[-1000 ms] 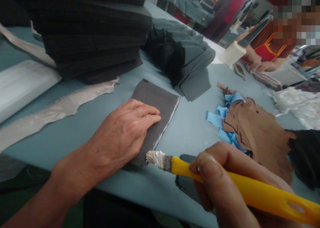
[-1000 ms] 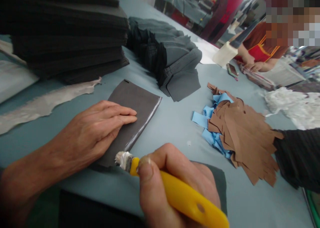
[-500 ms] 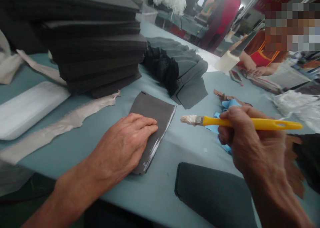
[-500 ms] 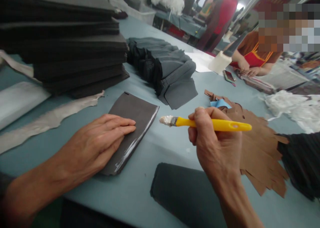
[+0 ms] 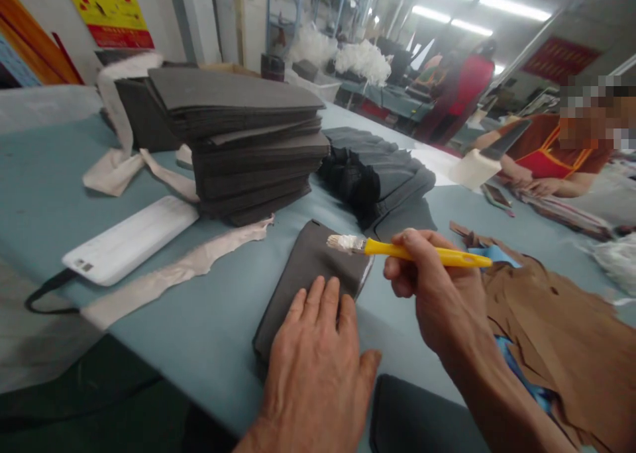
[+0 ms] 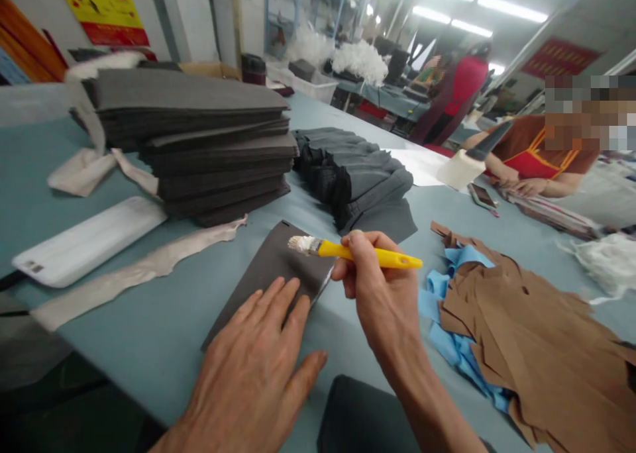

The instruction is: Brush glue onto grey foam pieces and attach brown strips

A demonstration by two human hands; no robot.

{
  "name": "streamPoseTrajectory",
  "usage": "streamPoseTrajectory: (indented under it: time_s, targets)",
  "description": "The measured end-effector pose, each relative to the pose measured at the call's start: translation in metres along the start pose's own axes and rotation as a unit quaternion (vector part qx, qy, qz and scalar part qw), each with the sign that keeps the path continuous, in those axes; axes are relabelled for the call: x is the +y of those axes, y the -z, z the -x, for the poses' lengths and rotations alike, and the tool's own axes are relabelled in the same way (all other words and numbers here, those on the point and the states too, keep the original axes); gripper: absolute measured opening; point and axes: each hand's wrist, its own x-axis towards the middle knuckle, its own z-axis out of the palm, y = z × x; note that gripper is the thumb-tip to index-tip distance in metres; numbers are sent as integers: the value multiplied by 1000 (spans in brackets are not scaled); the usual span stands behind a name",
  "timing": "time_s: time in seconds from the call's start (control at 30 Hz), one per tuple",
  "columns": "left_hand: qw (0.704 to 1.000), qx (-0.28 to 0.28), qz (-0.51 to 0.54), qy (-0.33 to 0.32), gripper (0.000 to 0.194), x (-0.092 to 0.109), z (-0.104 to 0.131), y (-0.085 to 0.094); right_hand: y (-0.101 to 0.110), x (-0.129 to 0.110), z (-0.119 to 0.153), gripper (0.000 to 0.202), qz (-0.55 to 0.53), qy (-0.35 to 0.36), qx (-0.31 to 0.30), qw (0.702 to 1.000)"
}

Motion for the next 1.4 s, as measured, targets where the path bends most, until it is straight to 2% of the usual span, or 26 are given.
streamPoseTrajectory:
  time_s: [0.13,0.27,0.4,0.53,0.73,1.0,1.4]
  targets:
    - [999,36,-27,-1,49,2,3,-5,-22,8,-18,44,-9,2,4,1000]
    - [997,70,-34,1,48,2,6,-12,-33,12,-30,43,-10,6,16,1000]
    - [994,98,-50,-14,50,-4,10,-22,-37,13,-37,44,-10,11,40,999]
    - [991,94,-81,-57,51,-12,15,-31,-36,15,-42,45,-14,0,40,999]
    - [988,146,-37,-44,49,-16,17,-37,-34,20,-46,38,-16,-3,40,999]
    - [989,122,-50,-66,49,-18,17,-29,-39,19,-48,27,3,7,32,999]
    - [994,108,-15,-17,50,-6,15,-19,-47,20,-40,22,27,8,20,999]
